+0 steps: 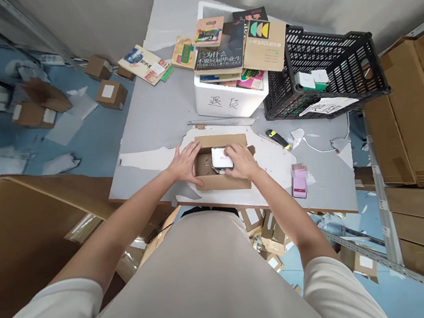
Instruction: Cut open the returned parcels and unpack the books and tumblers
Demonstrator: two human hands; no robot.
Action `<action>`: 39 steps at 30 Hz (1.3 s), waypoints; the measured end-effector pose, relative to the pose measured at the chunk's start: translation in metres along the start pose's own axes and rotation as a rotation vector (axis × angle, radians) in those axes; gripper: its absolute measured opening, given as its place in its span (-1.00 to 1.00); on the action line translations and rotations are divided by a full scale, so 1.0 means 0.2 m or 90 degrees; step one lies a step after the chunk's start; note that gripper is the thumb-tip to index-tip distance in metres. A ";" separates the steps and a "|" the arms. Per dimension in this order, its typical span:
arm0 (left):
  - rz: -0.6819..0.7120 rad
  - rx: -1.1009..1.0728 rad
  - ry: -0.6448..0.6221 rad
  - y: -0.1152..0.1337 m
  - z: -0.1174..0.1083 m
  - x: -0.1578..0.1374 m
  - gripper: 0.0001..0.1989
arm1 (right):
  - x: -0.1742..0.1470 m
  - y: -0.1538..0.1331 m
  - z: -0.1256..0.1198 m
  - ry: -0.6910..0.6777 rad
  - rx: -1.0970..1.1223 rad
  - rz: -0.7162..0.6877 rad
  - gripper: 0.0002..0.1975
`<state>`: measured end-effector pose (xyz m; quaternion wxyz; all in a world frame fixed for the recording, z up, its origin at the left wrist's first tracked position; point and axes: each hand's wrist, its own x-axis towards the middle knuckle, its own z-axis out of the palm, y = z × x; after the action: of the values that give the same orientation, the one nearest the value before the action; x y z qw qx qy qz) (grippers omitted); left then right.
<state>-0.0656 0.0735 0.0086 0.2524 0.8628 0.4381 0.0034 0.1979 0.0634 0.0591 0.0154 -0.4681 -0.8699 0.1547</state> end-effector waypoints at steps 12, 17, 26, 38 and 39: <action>-0.036 0.058 -0.011 0.05 -0.02 0.01 0.44 | 0.01 0.01 -0.26 0.060 -0.042 -0.125 -0.65; -0.078 0.072 -0.027 0.07 -0.06 0.09 0.46 | -0.11 -0.03 -0.62 0.306 0.041 -0.104 -0.60; -0.098 0.115 -0.076 -0.03 -0.26 0.34 0.47 | -0.62 -0.24 -0.80 0.401 0.083 -0.050 -0.60; -0.033 0.091 0.048 0.12 -0.40 0.17 0.10 | -0.47 -0.19 0.24 0.142 0.205 0.052 -0.71; -0.034 0.076 0.074 0.14 -0.37 0.11 0.00 | -0.47 -0.18 0.25 0.132 0.208 0.049 -0.70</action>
<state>-0.0474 0.1094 0.0809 0.1749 0.8625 0.4744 0.0205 0.2121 -0.0445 0.0331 0.1746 -0.5056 -0.8085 0.2453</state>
